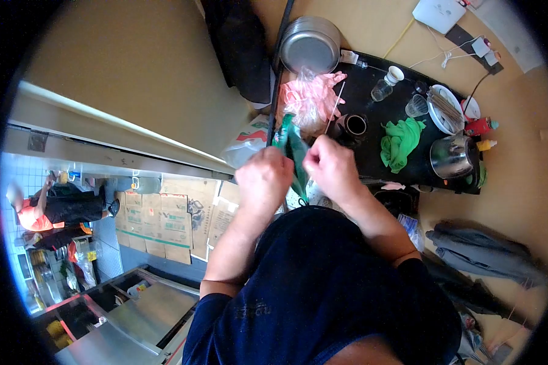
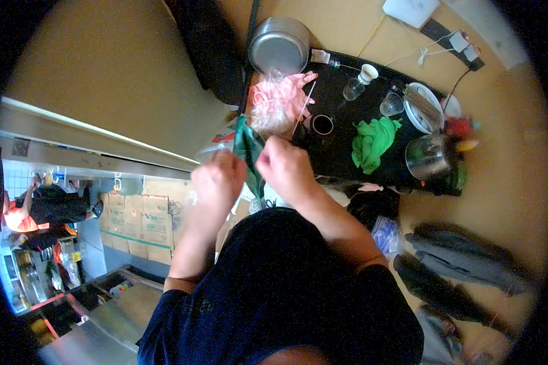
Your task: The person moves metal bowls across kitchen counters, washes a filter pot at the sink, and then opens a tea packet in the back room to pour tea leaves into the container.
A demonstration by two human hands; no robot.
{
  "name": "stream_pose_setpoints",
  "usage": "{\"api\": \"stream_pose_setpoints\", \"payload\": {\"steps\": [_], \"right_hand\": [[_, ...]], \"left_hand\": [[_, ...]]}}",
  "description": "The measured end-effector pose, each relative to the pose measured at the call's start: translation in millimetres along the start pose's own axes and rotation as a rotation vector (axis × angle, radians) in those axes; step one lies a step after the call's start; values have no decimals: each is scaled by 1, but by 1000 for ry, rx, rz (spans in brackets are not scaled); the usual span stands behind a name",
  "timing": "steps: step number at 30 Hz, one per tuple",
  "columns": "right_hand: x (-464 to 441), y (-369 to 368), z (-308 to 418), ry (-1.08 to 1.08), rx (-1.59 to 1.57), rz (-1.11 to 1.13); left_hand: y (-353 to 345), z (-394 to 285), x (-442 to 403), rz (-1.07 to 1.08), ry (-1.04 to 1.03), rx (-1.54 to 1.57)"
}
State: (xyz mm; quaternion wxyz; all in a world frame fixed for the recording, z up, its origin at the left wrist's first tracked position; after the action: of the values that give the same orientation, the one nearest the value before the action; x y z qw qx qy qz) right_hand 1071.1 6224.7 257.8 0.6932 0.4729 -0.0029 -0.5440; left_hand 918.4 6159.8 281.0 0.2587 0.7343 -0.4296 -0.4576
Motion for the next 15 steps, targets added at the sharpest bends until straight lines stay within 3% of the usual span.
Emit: {"api": "stream_pose_setpoints", "payload": {"steps": [2, 8, 11, 15], "right_hand": [[-7, 13, -12, -287, -83, 14], [-12, 26, -17, -196, 6, -3], [-18, 33, -5, -91, 8, 16], [-28, 42, 18, 402, 22, 90]], "left_hand": [[5, 19, -1, -53, 52, -81], [16, 17, -4, -23, 38, -34], [14, 9, -5, -20, 38, 107], [9, 4, -7, 17, 35, 276]]}}
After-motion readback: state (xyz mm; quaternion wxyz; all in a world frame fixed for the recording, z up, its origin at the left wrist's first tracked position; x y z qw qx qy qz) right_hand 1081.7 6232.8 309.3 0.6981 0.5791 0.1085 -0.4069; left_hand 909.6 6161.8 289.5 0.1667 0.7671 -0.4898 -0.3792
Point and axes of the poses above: each hand's wrist, its own x-axis away from the middle knuckle, its own y-axis out of the back of the hand, z = x × y, the point moved 1 cm from there along -x, towards the middle knuckle, and after that the axes turned 5 degrees about x, right-handed, at the moved point
